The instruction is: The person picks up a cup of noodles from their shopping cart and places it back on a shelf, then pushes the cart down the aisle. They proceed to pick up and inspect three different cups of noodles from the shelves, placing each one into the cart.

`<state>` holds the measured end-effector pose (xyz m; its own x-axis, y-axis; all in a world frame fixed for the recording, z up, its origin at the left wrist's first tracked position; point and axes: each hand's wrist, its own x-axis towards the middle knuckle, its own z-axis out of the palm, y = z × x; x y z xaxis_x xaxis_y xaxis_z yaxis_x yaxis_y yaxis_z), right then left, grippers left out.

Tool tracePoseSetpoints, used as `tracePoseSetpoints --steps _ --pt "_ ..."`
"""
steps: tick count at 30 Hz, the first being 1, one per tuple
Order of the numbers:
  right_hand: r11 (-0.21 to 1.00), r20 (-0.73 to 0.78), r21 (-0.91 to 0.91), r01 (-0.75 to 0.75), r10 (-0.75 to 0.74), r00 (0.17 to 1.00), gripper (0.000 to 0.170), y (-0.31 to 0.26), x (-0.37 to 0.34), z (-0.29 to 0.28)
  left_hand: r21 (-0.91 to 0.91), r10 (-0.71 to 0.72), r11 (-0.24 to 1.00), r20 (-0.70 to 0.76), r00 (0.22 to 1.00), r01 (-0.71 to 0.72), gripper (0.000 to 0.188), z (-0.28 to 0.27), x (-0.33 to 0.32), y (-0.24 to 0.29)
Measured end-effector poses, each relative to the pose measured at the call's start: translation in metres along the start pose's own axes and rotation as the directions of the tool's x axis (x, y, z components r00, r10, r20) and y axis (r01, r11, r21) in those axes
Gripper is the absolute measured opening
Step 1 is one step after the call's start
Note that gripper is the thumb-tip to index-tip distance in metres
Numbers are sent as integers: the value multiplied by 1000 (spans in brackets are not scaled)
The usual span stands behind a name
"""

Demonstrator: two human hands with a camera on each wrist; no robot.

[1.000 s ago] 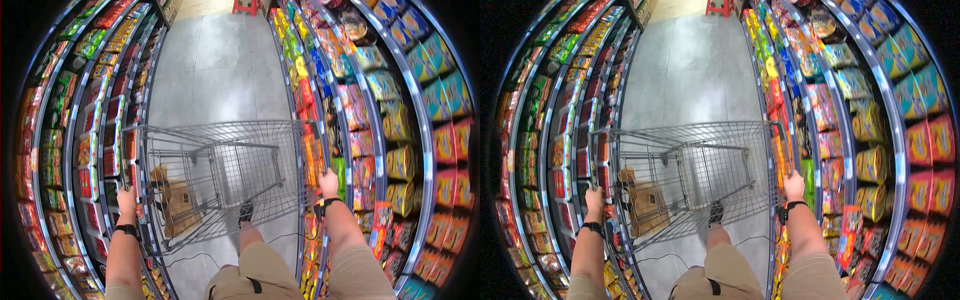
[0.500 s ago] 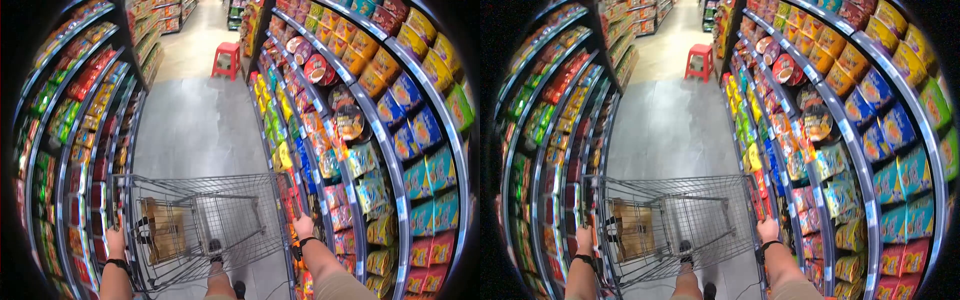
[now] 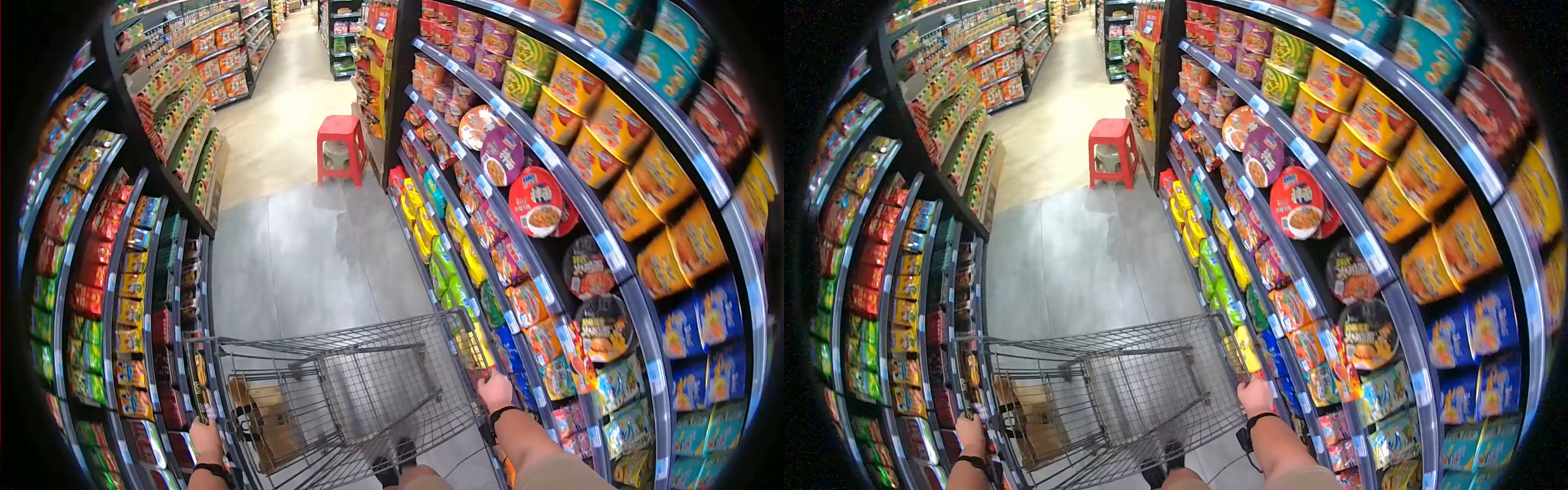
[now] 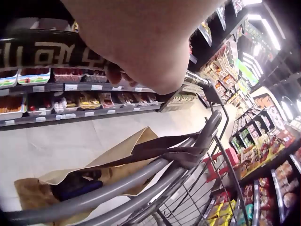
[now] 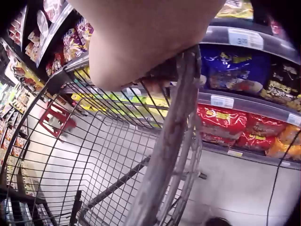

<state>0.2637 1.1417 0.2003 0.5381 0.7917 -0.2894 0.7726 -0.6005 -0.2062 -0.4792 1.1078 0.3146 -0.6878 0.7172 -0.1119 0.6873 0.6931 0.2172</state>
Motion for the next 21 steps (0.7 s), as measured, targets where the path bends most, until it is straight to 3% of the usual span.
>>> tracePoseSetpoints --steps 2,5,9,13,15,17,18,21 --pt "1000 3 6 5 -5 1000 37 -28 38 -4 40 2 999 -59 998 0 29 27 55 6" --pt "1000 22 9 14 -14 1000 38 -76 100 -13 72 19 997 -60 998 -15 31 7 87 93" --pt "1000 6 18 10 -10 1000 33 -144 181 -28 4 -28 1000 -9 1000 28 28 1 154 169" --pt "998 -9 44 44 -44 999 30 -216 248 -31 6 45 999 -82 996 -45 33 27 247 183" --pt "995 -27 65 81 -79 997 29 -249 281 -36 -33 10 999 -56 998 -12 34 30 284 203" --pt "995 -14 19 101 -101 995 30 -280 316 -37 -82 -120 989 38 992 122 34 26 313 234" --pt "993 -16 22 112 -112 994 29 -293 333 -35 -57 -32 998 -28 999 30 33 23 323 250" --pt "994 13 17 103 -104 995 31 -343 374 -46 -36 -54 998 -28 998 53 33 28 376 272"
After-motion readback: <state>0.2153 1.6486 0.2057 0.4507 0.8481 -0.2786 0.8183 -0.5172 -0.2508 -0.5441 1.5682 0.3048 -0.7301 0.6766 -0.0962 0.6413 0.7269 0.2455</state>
